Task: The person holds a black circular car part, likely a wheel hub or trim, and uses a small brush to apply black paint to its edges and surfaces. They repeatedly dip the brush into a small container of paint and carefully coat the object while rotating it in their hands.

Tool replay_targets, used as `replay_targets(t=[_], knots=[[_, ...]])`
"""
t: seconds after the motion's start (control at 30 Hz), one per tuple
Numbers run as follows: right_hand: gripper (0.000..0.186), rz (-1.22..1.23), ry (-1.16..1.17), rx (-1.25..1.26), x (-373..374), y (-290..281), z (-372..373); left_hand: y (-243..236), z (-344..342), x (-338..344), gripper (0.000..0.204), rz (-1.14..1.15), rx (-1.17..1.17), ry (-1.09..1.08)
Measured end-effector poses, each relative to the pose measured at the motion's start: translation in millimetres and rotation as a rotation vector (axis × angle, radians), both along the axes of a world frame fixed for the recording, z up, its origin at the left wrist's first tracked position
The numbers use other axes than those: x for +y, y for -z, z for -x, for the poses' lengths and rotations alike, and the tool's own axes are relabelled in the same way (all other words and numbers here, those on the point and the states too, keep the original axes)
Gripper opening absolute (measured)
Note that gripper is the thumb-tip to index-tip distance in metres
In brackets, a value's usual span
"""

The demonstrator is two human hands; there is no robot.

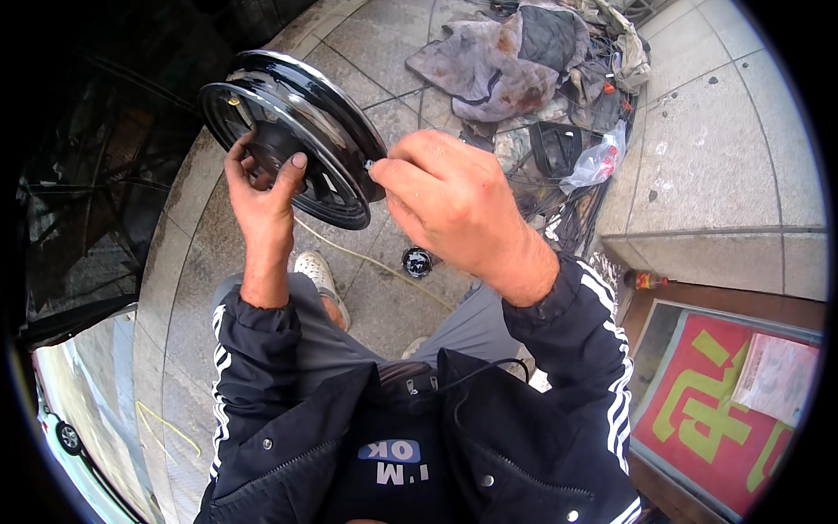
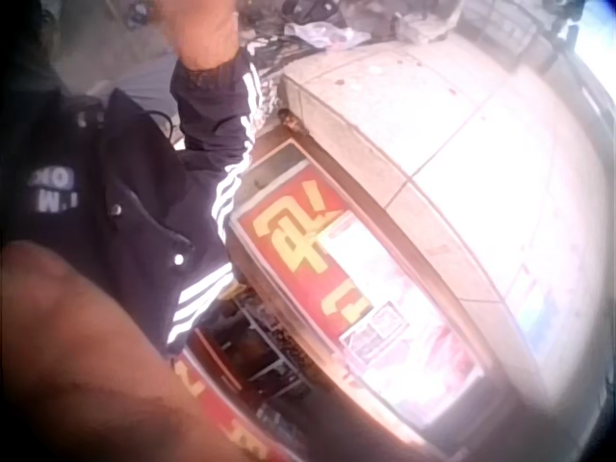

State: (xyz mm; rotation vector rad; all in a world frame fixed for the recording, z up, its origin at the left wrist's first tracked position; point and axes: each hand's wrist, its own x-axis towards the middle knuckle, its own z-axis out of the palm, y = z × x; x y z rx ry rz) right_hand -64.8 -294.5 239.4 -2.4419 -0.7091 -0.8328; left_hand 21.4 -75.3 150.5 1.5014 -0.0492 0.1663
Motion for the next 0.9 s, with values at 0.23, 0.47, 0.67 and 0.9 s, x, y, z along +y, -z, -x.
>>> replay_targets(t=[0.23, 0.47, 0.67, 0.9], knots=[[0.026, 0.057, -0.027, 0.106, -5, 25, 13, -2, 2, 0, 0.085, -0.002, 0.049, 0.003], [0.02, -0.015, 0.009, -0.061, 6, 19, -3, -5, 3, 0, 0.077, 0.037, 0.097, -0.041], [0.025, 0.009, -0.005, 0.07, 2, 34, 20, -4, 3, 1, 0.077, 0.042, 0.109, -0.037], [0.021, -0.022, -0.039, -0.088, 5, -43, -40, -2, 4, 4, 0.085, -0.021, -0.01, -0.011]])
